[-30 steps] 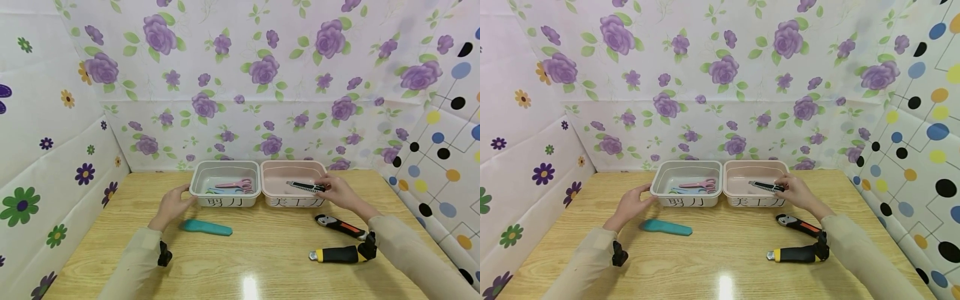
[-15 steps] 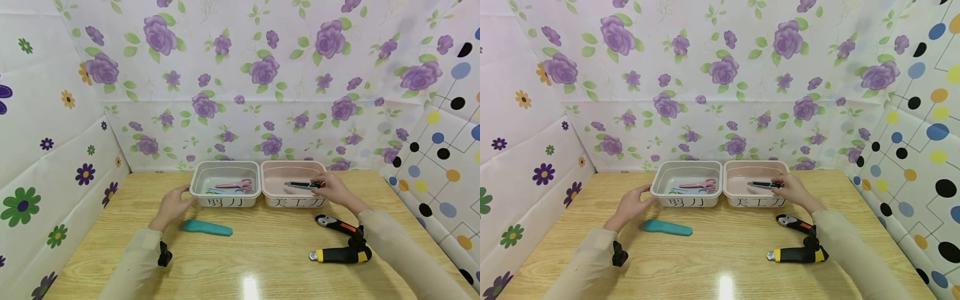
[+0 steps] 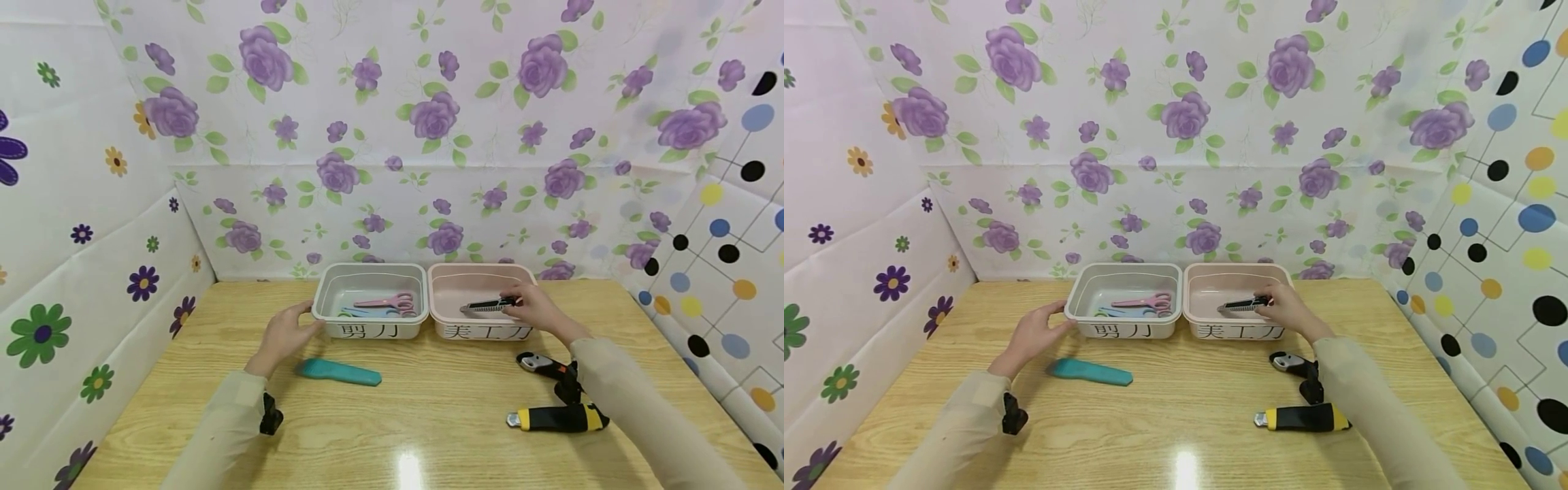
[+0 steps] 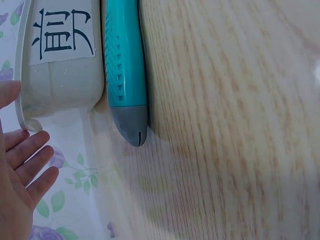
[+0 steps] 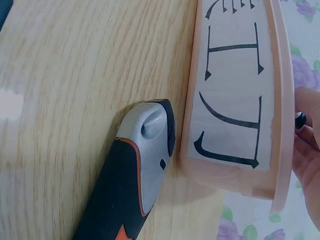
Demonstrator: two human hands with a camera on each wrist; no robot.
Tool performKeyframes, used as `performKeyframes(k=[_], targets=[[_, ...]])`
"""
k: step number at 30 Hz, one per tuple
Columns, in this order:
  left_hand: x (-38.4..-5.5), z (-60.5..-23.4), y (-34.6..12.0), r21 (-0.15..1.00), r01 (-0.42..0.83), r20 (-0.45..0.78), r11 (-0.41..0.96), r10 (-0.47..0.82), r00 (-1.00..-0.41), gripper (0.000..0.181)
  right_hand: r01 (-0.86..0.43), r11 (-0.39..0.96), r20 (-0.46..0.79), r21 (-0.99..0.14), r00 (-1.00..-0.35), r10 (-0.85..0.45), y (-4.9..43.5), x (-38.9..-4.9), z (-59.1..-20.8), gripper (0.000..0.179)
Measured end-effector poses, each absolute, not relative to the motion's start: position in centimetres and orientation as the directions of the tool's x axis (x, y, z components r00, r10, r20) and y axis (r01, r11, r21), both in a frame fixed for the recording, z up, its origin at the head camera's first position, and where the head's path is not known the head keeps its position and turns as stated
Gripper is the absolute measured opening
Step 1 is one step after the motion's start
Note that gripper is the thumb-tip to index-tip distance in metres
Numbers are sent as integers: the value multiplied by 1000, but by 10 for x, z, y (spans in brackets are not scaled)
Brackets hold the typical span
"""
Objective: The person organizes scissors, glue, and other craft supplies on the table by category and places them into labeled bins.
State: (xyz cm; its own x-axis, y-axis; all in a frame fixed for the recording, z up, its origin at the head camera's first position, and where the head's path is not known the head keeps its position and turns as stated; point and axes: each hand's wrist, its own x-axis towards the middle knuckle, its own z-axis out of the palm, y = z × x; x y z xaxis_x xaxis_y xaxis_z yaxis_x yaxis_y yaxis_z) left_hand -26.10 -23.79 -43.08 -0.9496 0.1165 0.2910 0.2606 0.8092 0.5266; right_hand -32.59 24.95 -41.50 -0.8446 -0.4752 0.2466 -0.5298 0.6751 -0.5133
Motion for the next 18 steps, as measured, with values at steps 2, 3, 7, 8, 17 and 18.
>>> performKeyframes(k=[2, 3, 7, 8, 17, 18], targets=[[-261, -431, -238, 529, 256, 287, 809, 113, -951, 54, -526, 684, 238, -506, -847, -476, 249, -328, -416, 34], [-261, -431, -239, 529, 258, 288, 809, 115, -951, 54, -523, 686, 234, -506, -849, -474, 248, -328, -416, 34], [-260, -430, -238, 532, 257, 287, 807, 114, -951, 53, -518, 690, 241, -506, -853, -464, 248, -327, -415, 35], [-260, -430, -238, 533, 258, 288, 806, 114, -951, 53, -519, 691, 245, -504, -853, -462, 248, -327, -415, 35], [-260, -430, -238, 522, 261, 292, 812, 118, -949, 54, -504, 714, 255, -486, -863, -436, 248, -329, -415, 37], [-260, -431, -238, 522, 260, 291, 813, 117, -950, 54, -504, 716, 257, -483, -863, -434, 248, -329, -415, 37]])
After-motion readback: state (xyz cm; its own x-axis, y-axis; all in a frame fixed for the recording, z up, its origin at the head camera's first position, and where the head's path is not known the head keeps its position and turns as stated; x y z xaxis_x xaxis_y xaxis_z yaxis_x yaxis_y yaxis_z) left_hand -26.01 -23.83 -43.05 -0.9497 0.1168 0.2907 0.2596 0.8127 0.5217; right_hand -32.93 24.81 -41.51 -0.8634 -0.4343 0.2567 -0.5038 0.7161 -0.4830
